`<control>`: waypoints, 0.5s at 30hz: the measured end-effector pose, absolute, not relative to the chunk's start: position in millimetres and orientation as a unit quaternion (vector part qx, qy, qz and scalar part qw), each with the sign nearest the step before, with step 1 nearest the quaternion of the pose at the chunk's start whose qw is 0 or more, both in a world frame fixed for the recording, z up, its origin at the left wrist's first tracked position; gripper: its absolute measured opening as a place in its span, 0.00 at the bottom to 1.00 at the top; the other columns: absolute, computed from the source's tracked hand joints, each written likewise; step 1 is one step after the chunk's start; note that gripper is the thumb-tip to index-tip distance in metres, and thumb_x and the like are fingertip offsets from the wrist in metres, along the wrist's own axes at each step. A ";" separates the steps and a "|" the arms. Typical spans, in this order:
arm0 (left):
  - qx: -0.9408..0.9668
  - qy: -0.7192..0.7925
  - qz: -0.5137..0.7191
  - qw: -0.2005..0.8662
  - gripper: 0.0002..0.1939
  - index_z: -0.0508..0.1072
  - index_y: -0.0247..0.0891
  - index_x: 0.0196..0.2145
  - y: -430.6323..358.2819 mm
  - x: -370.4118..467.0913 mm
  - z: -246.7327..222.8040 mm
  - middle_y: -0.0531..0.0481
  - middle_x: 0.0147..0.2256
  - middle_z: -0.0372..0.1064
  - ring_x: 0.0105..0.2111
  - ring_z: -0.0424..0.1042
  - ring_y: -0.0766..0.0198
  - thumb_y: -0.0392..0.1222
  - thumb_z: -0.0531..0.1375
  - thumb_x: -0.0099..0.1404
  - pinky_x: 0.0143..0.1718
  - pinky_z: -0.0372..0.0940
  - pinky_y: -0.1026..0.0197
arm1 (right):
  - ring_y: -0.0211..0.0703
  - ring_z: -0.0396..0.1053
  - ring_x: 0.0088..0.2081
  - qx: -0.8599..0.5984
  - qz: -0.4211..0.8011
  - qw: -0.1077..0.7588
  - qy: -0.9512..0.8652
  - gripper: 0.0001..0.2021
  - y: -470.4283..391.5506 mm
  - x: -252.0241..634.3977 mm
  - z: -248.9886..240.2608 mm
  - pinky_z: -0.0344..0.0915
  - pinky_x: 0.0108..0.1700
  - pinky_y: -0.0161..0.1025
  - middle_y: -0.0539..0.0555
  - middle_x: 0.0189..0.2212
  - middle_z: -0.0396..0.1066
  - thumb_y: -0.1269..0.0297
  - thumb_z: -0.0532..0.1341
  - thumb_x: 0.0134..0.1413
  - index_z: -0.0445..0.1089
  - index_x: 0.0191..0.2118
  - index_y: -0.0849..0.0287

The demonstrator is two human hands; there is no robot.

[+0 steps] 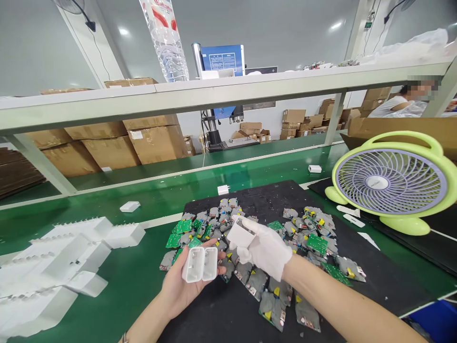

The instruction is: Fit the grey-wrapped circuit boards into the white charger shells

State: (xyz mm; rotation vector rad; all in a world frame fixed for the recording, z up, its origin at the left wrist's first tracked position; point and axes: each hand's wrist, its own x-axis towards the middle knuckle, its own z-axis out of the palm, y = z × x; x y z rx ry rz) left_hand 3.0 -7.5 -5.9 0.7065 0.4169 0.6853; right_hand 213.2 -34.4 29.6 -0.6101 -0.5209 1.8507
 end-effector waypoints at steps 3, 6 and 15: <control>0.336 0.187 0.324 0.864 0.27 0.70 0.35 0.50 -7.6 2.6 -5.5 0.38 0.44 0.72 0.41 0.72 0.48 0.56 0.48 0.64 0.45 0.61 0.54 | 0.36 0.66 0.21 -0.268 0.782 0.522 -0.210 0.11 -29.3 217.8 28.8 0.50 0.19 0.28 0.52 0.25 0.67 0.59 0.54 0.56 0.63 0.44 0.56; 0.334 0.183 0.320 0.868 0.28 0.69 0.34 0.51 -7.6 1.3 -5.3 0.37 0.45 0.72 0.41 0.72 0.48 0.57 0.49 0.63 0.45 0.61 0.55 | 0.35 0.64 0.19 -0.270 0.787 0.515 -0.207 0.10 -24.7 221.8 26.7 0.50 0.19 0.28 0.52 0.24 0.67 0.59 0.54 0.57 0.62 0.42 0.56; 0.322 0.184 0.328 0.869 0.28 0.70 0.34 0.50 -7.8 1.1 -2.9 0.38 0.43 0.72 0.41 0.72 0.47 0.57 0.51 0.61 0.45 0.61 0.54 | 0.31 0.57 0.12 -0.278 0.797 0.487 -0.225 0.23 -17.6 226.0 20.4 0.47 0.15 0.27 0.55 0.22 0.70 0.41 0.50 0.53 0.62 0.37 0.59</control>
